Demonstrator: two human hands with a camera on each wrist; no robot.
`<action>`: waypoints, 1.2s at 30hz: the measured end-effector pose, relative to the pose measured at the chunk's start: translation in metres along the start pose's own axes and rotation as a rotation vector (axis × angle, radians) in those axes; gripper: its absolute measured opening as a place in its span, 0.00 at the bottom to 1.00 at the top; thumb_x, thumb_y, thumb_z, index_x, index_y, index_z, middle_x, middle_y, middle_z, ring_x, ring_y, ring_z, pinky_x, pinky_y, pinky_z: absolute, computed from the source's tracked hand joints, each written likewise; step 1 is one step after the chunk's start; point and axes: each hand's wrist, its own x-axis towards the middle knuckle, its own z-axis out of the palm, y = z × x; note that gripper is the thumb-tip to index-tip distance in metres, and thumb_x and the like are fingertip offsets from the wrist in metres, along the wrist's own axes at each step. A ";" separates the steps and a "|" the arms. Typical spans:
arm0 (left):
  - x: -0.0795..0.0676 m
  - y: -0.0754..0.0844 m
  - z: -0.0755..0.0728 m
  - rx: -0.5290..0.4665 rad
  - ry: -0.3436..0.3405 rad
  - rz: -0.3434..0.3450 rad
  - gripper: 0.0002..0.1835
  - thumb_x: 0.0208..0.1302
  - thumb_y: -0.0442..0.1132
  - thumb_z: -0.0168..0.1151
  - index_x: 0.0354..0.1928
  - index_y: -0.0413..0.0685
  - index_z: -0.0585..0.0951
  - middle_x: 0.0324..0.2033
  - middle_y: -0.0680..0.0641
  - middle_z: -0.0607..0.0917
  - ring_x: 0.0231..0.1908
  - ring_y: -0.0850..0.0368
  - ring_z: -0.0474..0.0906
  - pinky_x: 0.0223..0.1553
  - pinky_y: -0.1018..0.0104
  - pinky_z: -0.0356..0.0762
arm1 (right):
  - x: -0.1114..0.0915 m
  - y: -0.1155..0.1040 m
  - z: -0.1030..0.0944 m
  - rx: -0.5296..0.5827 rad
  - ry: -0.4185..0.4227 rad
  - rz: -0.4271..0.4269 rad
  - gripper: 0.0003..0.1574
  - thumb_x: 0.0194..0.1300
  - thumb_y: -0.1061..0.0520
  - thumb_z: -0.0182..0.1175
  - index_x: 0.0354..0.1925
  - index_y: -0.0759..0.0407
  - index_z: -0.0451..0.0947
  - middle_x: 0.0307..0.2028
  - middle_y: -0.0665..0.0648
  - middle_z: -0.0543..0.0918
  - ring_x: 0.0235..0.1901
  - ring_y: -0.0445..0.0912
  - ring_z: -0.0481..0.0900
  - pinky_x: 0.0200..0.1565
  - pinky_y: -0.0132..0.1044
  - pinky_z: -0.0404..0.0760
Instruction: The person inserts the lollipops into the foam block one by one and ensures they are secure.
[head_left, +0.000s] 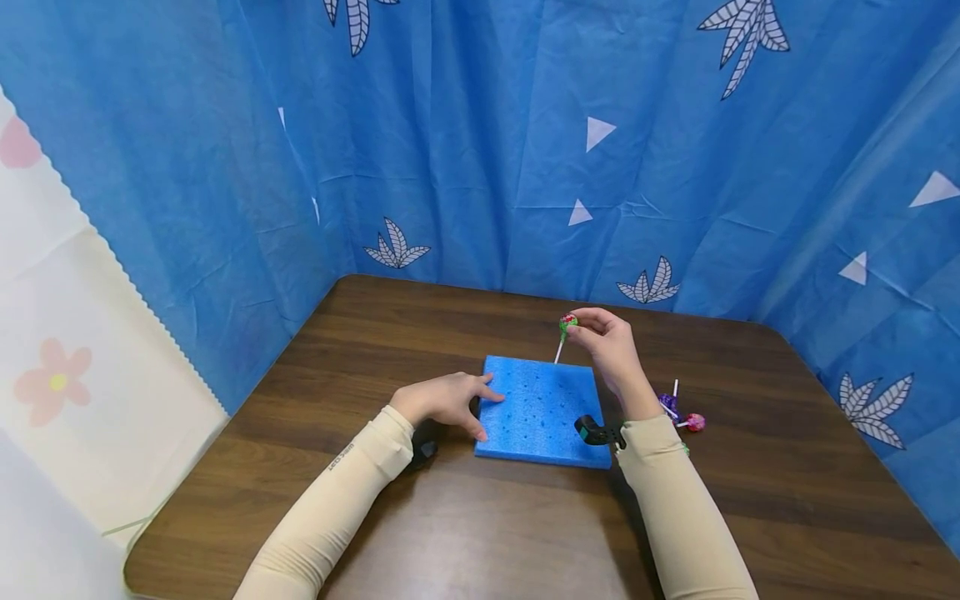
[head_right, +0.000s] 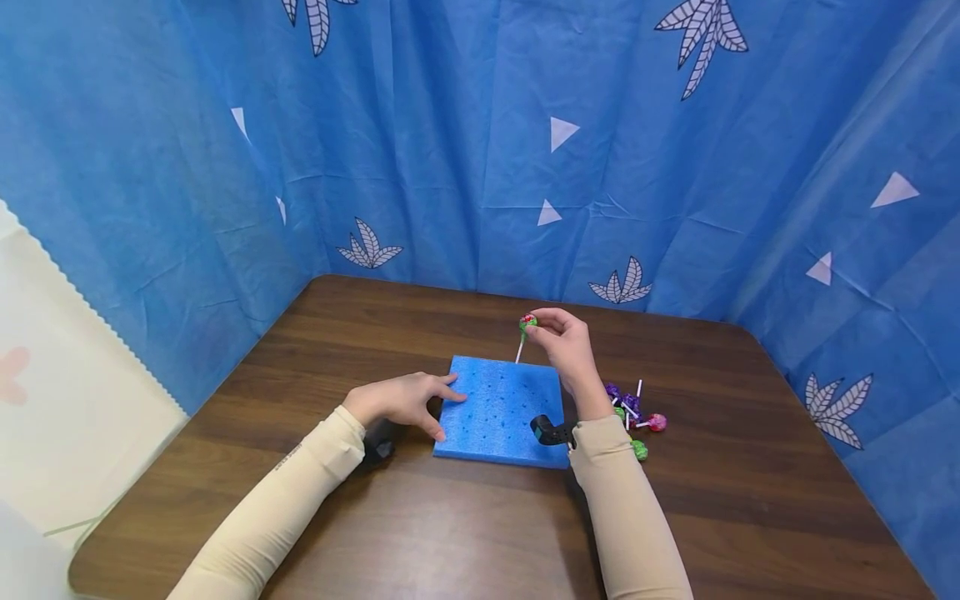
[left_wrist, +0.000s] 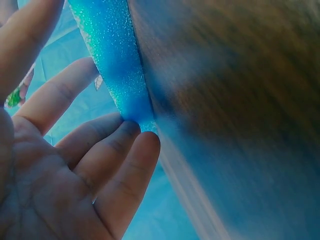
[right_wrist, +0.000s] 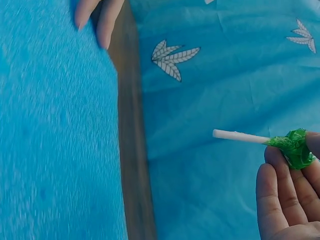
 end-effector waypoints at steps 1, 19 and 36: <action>0.000 0.000 0.000 0.000 0.000 0.001 0.37 0.56 0.53 0.75 0.69 0.60 0.75 0.78 0.43 0.58 0.76 0.43 0.57 0.73 0.49 0.63 | 0.000 0.000 0.002 -0.002 0.000 0.003 0.21 0.69 0.67 0.61 0.56 0.79 0.72 0.37 0.42 0.85 0.39 0.36 0.85 0.48 0.31 0.85; 0.003 -0.003 0.000 0.040 -0.011 0.026 0.38 0.58 0.52 0.74 0.70 0.56 0.74 0.77 0.40 0.59 0.76 0.41 0.57 0.73 0.49 0.62 | 0.006 0.003 0.046 0.033 -0.011 0.007 0.20 0.66 0.69 0.63 0.55 0.74 0.76 0.40 0.43 0.86 0.43 0.36 0.85 0.48 0.29 0.84; 0.003 -0.002 0.000 0.001 -0.021 0.012 0.37 0.57 0.53 0.74 0.70 0.60 0.74 0.77 0.42 0.58 0.76 0.43 0.56 0.74 0.50 0.62 | 0.003 0.017 0.056 0.001 0.015 0.047 0.18 0.67 0.67 0.63 0.55 0.70 0.79 0.51 0.65 0.86 0.42 0.36 0.86 0.52 0.38 0.85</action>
